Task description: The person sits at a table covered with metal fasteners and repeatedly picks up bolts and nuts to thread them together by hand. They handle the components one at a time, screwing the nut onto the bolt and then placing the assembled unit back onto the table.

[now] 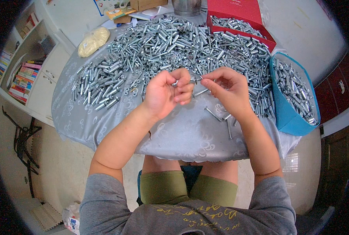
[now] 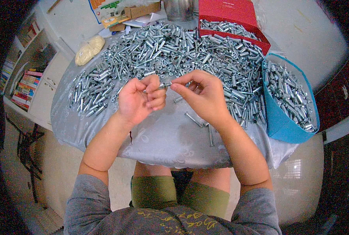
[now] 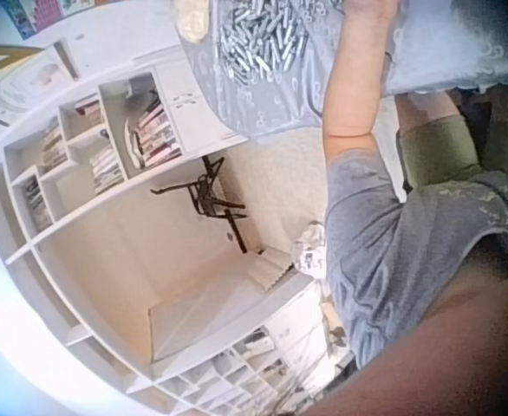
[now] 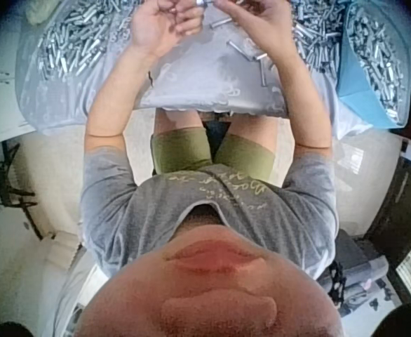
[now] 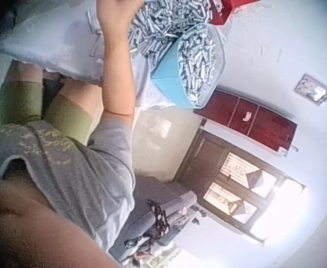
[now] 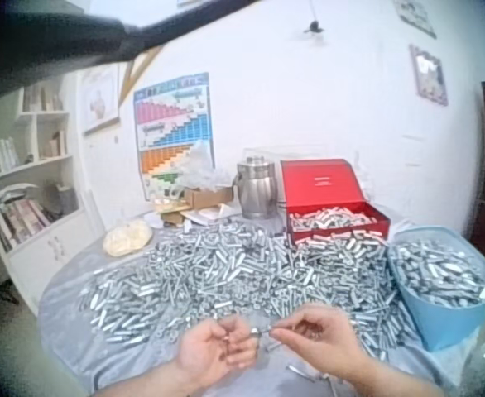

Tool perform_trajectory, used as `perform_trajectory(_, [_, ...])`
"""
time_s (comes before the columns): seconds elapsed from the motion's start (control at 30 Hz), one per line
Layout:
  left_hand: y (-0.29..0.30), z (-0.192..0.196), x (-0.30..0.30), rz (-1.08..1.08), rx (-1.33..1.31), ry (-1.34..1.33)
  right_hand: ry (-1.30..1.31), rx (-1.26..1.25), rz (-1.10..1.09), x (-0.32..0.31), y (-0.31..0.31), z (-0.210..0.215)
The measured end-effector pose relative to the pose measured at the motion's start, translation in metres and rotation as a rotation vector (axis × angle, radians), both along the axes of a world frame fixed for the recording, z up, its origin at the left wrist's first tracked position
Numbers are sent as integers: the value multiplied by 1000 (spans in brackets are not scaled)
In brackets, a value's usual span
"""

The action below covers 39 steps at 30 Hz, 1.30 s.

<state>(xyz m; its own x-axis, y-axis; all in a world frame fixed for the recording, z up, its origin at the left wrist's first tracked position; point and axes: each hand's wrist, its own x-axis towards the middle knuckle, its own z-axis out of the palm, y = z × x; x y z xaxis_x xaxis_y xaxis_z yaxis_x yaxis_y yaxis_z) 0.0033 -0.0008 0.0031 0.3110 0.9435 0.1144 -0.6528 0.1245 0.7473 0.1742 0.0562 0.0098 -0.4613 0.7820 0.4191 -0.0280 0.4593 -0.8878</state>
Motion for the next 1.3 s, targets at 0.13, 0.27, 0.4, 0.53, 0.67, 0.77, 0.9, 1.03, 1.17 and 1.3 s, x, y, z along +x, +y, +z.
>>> perform_trajectory(0.13, [0,0,0,-6,5,12,-13,21,16,0,2,-1])
perform_trajectory(0.27, [0,-1,1,-10,6,20,-46,11,9,1,0,2])
perform_trajectory(0.4, [0,0,2,-8,16,34,-32,-26,40,1,0,4])
perform_trajectory(0.53, [0,0,2,-17,21,43,-90,93,37,3,2,1])
perform_trajectory(0.67, [0,-1,2,-17,30,59,-187,339,-10,2,-2,3])
perform_trajectory(0.77, [0,-1,2,-20,28,67,-229,442,-28,1,-1,0])
perform_trajectory(0.9, [-1,-1,1,1,28,66,-285,293,39,2,-6,7])
perform_trajectory(1.03, [1,-1,0,27,26,12,-195,202,-6,3,-3,4])
perform_trajectory(1.17, [2,0,-5,26,19,-25,-87,191,-166,7,9,6])
perform_trajectory(1.3, [3,0,-6,56,6,-37,-105,190,-301,14,21,10])
